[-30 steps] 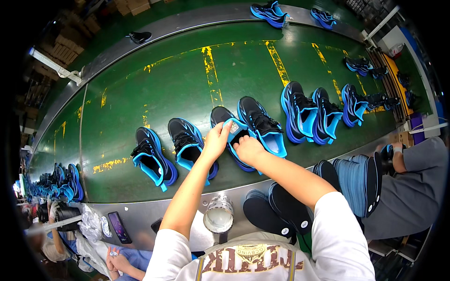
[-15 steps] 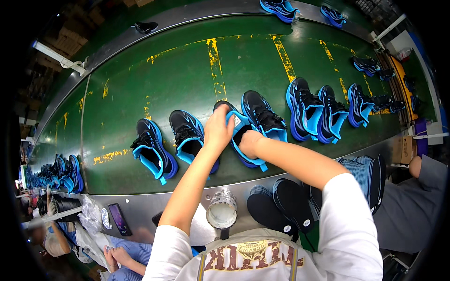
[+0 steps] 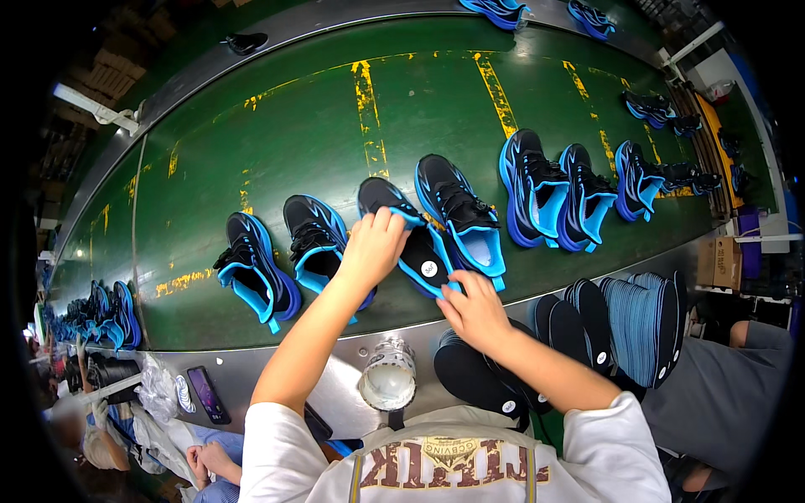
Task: The person inserts black insoles into blue and black athletic shoes on a factory assembly line. They pick up each shoe, place an insole inside, and push it down to fit before moving to the next pair.
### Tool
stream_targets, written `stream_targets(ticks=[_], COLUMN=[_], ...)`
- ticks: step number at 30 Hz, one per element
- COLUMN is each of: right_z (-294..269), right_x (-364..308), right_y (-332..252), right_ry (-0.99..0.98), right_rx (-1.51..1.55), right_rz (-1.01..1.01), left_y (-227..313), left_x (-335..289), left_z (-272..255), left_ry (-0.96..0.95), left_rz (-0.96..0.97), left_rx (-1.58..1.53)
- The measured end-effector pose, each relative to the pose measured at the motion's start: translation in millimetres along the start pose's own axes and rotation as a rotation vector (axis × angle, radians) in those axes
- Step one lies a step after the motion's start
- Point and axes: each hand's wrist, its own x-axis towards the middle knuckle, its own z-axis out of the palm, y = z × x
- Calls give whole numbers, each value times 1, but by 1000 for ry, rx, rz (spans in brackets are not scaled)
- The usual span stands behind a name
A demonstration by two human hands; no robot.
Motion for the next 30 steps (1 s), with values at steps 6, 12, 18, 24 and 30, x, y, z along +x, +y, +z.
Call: stream_targets(ticks=[6, 12, 18, 24, 30], right_z=[22, 17, -12, -65, -71], right_x=[-49, 10, -35, -157, -227], right_y=[-12, -26, -18, 7, -2], right_ry=[4, -107, 18, -53, -135], right_rx=[324, 275, 220, -286, -174], right_rz=[266, 369, 197, 422, 625], left_y=[14, -31, -42, -10, 49], left_x=[-21, -1, 4, -16, 3], left_z=[-23, -15, -42, -71, -42], left_ry=[153, -104, -145, 375, 163], left_rz=[210, 203, -277, -751, -736], left_rx=[166, 303, -506, -1792, -1668])
